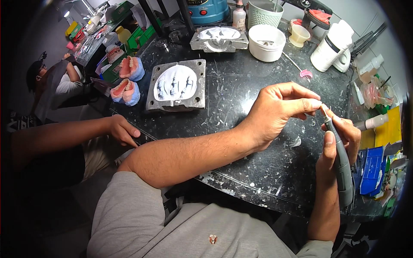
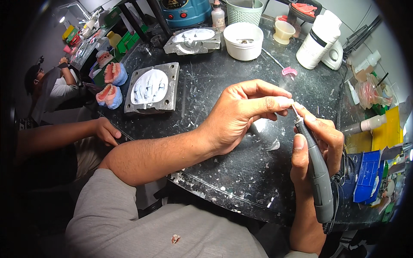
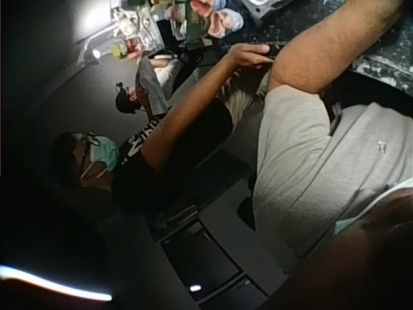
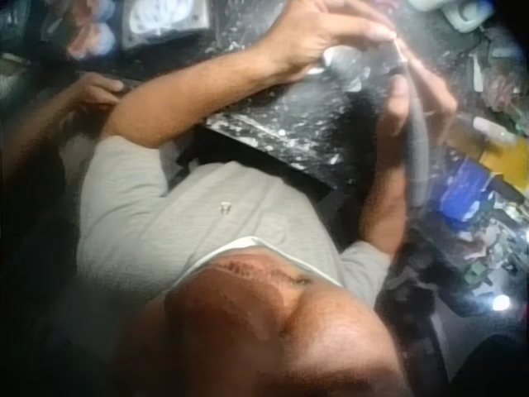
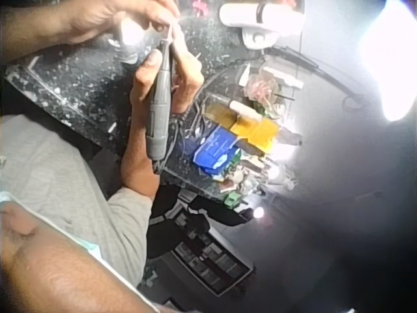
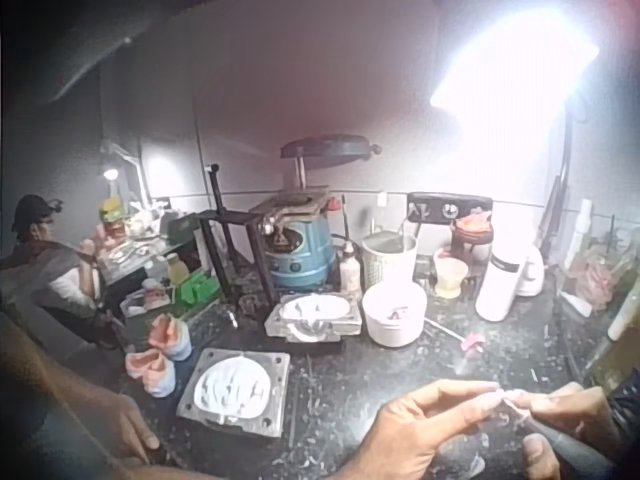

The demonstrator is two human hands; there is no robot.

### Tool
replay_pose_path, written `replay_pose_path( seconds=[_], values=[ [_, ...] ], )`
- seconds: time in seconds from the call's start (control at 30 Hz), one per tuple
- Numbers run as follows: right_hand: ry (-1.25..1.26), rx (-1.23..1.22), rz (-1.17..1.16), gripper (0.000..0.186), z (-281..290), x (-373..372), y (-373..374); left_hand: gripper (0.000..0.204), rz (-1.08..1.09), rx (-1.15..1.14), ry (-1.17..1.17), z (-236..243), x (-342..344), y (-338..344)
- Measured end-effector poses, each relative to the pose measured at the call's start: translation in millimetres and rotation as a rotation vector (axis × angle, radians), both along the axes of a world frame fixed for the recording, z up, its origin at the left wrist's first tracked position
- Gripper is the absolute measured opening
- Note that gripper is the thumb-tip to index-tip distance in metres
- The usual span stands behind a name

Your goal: The person uses a rotary tool to sand and shape denture teeth held by hand, then puts them down and moves a dental mold.

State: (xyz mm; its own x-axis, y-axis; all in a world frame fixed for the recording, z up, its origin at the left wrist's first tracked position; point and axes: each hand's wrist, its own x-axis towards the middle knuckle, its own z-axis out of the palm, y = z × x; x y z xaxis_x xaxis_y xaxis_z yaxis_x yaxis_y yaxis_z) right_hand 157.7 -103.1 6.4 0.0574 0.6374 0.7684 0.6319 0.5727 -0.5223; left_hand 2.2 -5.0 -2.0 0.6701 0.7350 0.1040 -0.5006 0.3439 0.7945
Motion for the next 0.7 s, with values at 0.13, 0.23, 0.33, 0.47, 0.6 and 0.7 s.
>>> replay_pose_path(
  seconds=[0.13, 0.23, 0.33, 0.47, 0.6, 0.7],
  values=[
    [0.001, 0.006, -0.001, 0.027, 0.1, -0.2, 0.5, 0.018, 0.0, 0.001, -0.004, -0.1, 0.3, 0.3],
    [-0.005, 0.004, -0.004, 0.027, 0.1, -0.6, 0.1, 0.018, 0.001, -0.006, -0.007, -0.1, 0.3, 0.2],
    [0.011, -0.002, 0.01, 0.026, -0.7, -0.5, 0.3, 0.018, -0.002, -0.01, -0.006, -0.2, 0.7, 0.4],
    [-0.014, 0.011, -0.025, 0.027, -0.3, -2.0, 1.4, 0.018, -0.001, -0.009, -0.004, -0.7, 1.0, 0.6],
    [-0.001, 0.01, -0.024, 0.027, -0.6, -2.6, 1.8, 0.019, 0.001, -0.002, -0.005, -0.9, 0.4, 0.7],
    [0.0, -0.007, 0.014, 0.027, 0.2, 0.0, 0.0, 0.019, 0.004, -0.003, -0.005, -0.1, 0.3, 0.5]
  ],
)
